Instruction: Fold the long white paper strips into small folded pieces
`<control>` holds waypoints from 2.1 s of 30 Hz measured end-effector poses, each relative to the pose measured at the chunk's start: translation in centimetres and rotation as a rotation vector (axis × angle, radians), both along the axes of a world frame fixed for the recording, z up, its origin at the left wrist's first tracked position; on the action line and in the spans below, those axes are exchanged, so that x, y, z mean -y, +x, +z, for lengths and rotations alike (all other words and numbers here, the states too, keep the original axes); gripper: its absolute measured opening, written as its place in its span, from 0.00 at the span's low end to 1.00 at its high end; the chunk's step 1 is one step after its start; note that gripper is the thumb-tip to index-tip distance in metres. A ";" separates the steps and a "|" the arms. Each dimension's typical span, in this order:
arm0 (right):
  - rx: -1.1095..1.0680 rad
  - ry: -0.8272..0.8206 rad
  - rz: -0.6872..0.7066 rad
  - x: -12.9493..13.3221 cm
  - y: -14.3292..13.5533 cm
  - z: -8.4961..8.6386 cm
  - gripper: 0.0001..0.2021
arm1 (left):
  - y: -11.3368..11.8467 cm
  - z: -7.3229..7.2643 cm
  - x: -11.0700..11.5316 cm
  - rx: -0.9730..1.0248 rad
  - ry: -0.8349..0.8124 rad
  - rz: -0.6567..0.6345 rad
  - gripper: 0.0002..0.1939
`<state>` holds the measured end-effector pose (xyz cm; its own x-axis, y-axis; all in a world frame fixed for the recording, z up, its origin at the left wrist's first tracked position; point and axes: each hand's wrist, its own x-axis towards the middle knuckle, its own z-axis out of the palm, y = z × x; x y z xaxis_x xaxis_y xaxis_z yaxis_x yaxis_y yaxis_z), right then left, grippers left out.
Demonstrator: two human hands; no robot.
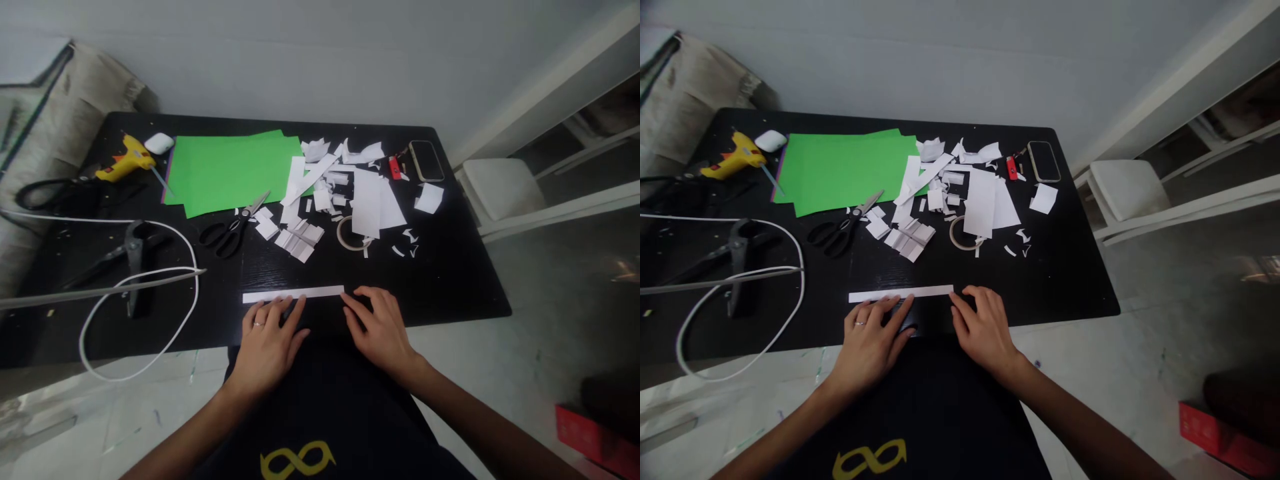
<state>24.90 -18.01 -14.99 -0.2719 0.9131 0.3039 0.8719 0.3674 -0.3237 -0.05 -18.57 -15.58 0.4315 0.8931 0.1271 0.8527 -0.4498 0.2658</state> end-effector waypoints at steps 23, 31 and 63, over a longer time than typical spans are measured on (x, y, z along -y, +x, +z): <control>-0.190 0.032 0.238 -1.4 -4.6 -1.2 0.15 | -4.6 0.2 -0.2 -0.042 0.091 0.003 0.21; -0.199 0.031 0.226 -2.1 -4.8 -1.2 0.08 | -9.8 0.5 -0.7 -0.011 0.185 0.094 0.16; -0.421 -0.437 0.140 -5.9 -4.9 1.2 0.06 | -2.6 0.7 -2.6 0.809 -0.509 0.411 0.14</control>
